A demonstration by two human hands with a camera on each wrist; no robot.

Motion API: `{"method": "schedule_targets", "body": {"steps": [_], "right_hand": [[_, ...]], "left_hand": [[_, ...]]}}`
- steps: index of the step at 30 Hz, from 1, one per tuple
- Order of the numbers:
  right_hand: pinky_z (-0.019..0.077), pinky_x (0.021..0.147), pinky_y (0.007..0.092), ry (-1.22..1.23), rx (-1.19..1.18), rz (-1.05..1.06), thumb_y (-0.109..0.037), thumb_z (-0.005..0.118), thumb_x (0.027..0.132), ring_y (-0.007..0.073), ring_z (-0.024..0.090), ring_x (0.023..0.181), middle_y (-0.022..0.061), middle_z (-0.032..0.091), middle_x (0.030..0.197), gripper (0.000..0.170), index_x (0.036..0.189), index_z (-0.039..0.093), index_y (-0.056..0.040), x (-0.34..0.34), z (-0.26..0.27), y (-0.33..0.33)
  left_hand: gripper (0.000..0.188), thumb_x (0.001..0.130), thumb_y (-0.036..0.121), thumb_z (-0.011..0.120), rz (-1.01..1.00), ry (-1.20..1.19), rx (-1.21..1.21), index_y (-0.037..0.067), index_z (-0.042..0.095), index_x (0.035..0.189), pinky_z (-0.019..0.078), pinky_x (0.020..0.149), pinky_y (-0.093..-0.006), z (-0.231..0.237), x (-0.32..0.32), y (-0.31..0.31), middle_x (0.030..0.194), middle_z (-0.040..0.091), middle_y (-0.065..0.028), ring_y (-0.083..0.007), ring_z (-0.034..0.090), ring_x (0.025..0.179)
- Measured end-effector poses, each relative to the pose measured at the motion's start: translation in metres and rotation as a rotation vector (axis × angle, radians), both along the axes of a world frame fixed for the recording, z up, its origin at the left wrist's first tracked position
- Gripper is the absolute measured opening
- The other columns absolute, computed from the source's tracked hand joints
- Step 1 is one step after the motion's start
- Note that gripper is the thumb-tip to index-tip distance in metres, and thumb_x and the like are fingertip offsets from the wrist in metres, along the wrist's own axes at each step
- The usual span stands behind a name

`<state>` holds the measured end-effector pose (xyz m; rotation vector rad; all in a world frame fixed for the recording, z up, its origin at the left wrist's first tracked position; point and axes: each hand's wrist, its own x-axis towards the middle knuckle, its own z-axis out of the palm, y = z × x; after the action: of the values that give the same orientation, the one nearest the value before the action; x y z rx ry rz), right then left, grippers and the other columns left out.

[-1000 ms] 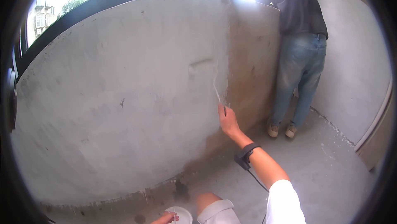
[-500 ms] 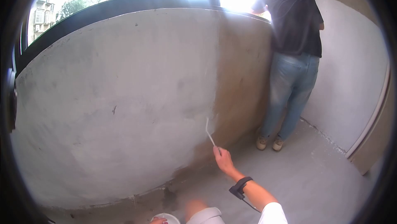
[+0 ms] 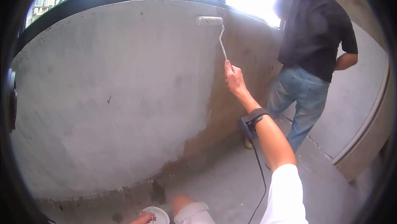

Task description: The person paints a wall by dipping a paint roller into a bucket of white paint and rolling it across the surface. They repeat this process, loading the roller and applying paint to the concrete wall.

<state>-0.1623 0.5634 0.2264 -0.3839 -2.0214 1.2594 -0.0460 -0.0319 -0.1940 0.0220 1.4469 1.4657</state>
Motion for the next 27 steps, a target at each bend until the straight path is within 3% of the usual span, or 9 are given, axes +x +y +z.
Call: {"method": "schedule_targets", "body": {"steps": [4, 7, 11, 14, 18, 21, 24, 26, 27], "right_hand": [[0.0302, 0.039, 0.0268, -0.045, -0.083, 0.022, -0.053, 0.042, 0.101, 0.0087, 0.039, 0.044, -0.0020, 0.041, 0.053, 0.056, 0.066, 0.043, -0.0097, -0.002, -0.055, -0.005], [0.0317, 0.045, 0.0287, -0.038, 0.026, 0.003, -0.049, 0.040, 0.103, 0.0093, 0.038, 0.048, -0.0025, 0.040, 0.054, 0.055, 0.066, 0.043, -0.0076, 0.003, -0.128, 0.009], [0.0323, 0.052, 0.0320, -0.139, 0.086, -0.051, -0.045, 0.042, 0.103, 0.0108, 0.036, 0.057, -0.0002, 0.040, 0.058, 0.054, 0.071, 0.044, -0.0018, 0.023, -0.236, 0.021], [0.0338, 0.055, 0.0357, -0.204, 0.053, -0.050, -0.043, 0.044, 0.103, 0.0143, 0.036, 0.060, 0.0049, 0.038, 0.059, 0.051, 0.075, 0.045, 0.0006, 0.043, -0.313, 0.020], [0.0360, 0.058, 0.0400, -0.321, -0.008, -0.084, -0.042, 0.044, 0.102, 0.0226, 0.039, 0.060, 0.0123, 0.041, 0.062, 0.051, 0.077, 0.047, 0.0020, 0.072, -0.397, -0.006], [0.0388, 0.062, 0.0436, -0.492, -0.020, -0.084, -0.043, 0.044, 0.101, 0.0324, 0.045, 0.063, 0.0194, 0.049, 0.066, 0.052, 0.079, 0.050, 0.0033, 0.098, -0.445, -0.003], [0.0407, 0.065, 0.0461, -0.611, 0.011, -0.095, -0.046, 0.044, 0.100, 0.0401, 0.049, 0.067, 0.0247, 0.055, 0.070, 0.055, 0.081, 0.054, 0.0047, 0.114, -0.499, -0.010], [0.0414, 0.067, 0.0474, -0.640, 0.024, -0.118, -0.047, 0.044, 0.100, 0.0437, 0.050, 0.069, 0.0271, 0.056, 0.072, 0.057, 0.083, 0.056, 0.0056, 0.123, -0.525, -0.025], [0.0409, 0.065, 0.0454, -0.641, 0.013, -0.110, -0.049, 0.044, 0.100, 0.0371, 0.049, 0.067, 0.0239, 0.052, 0.070, 0.058, 0.081, 0.054, 0.0058, 0.125, -0.534, -0.030]], "left_hand": [[0.052, 0.099, 0.038, 0.051, -0.096, 0.003, -0.061, 0.007, 0.049, 0.140, 0.0353, 0.102, -0.0305, -0.069, -0.020, -0.010, 0.132, 0.057, -0.0063, -0.0154, 0.054, 0.117], [0.053, 0.099, 0.039, 0.051, -0.127, -0.020, -0.086, 0.007, 0.048, 0.141, 0.0352, 0.102, -0.0303, -0.122, -0.022, -0.023, 0.132, 0.056, -0.0066, -0.0153, 0.054, 0.117], [0.065, 0.094, 0.054, 0.055, -0.092, -0.083, -0.122, 0.013, 0.047, 0.143, 0.0315, 0.107, -0.0387, -0.126, -0.012, -0.029, 0.135, 0.055, -0.0075, -0.0139, 0.049, 0.126], [0.083, 0.089, 0.031, 0.061, -0.011, -0.066, -0.440, -0.011, 0.014, 0.143, 0.0410, 0.101, -0.0398, -0.019, -0.009, 0.021, 0.119, 0.063, -0.0201, -0.0263, 0.060, 0.115], [0.070, 0.086, 0.025, 0.063, 0.064, -0.098, -0.495, -0.003, 0.026, 0.139, 0.0392, 0.101, -0.0391, 0.009, 0.009, 0.027, 0.115, 0.066, -0.0141, -0.0238, 0.061, 0.114], [0.090, 0.078, 0.042, 0.072, -0.016, -0.127, -0.475, -0.007, 0.028, 0.141, 0.0362, 0.105, -0.0391, 0.023, 0.018, 0.053, 0.135, 0.052, -0.0188, -0.0276, 0.045, 0.130], [0.063, 0.082, 0.031, 0.068, 0.023, -0.079, -0.523, -0.001, 0.042, 0.130, 0.0355, 0.104, -0.0387, 0.033, 0.028, 0.065, 0.119, 0.058, -0.0094, -0.0204, 0.052, 0.119], [0.066, 0.079, 0.034, 0.070, 0.023, -0.097, -0.526, 0.001, 0.044, 0.129, 0.0339, 0.106, -0.0385, 0.051, 0.027, 0.064, 0.119, 0.056, -0.0087, -0.0208, 0.050, 0.119], [0.066, 0.079, 0.034, 0.070, 0.012, -0.104, -0.554, 0.001, 0.044, 0.129, 0.0338, 0.106, -0.0383, 0.065, 0.025, 0.067, 0.119, 0.056, -0.0089, -0.0210, 0.050, 0.119]]}}
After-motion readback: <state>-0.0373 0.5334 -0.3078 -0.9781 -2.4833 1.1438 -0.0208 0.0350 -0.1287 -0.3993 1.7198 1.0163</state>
